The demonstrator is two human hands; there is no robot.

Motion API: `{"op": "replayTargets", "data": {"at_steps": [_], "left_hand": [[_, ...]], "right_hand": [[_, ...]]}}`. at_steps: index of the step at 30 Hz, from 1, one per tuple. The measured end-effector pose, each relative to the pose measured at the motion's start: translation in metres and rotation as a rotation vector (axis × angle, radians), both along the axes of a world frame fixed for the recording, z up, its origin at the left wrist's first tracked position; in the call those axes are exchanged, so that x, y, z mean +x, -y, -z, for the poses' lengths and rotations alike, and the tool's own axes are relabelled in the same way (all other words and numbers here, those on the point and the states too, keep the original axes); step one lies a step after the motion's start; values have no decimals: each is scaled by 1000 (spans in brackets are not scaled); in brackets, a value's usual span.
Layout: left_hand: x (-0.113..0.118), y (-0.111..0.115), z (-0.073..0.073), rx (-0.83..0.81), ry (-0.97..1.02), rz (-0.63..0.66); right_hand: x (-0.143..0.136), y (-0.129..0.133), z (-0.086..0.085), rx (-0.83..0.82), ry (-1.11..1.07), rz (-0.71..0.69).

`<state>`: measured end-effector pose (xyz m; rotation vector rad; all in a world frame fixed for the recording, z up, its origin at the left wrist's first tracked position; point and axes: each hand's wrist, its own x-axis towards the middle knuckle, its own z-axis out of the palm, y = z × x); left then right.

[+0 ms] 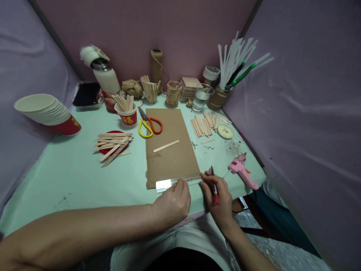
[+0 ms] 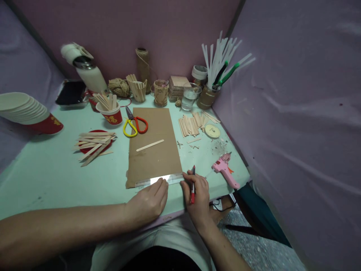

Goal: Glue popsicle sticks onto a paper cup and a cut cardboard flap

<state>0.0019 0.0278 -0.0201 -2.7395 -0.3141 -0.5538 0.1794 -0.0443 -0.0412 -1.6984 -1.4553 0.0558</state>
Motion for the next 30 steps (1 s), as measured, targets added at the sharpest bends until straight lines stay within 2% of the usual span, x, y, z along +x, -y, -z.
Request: {"op": "replayTargets", "data": {"at_steps": [13, 26, 30], "left_hand": [[1, 0, 0, 0, 20, 5], [0, 0, 4, -17, -34, 13], [0, 0, 3, -4, 7, 4]], "right_hand": [[1, 4, 7, -79, -212, 54], [2, 3, 5, -64, -156, 25], [3, 3, 3, -83, -123, 4]]}}
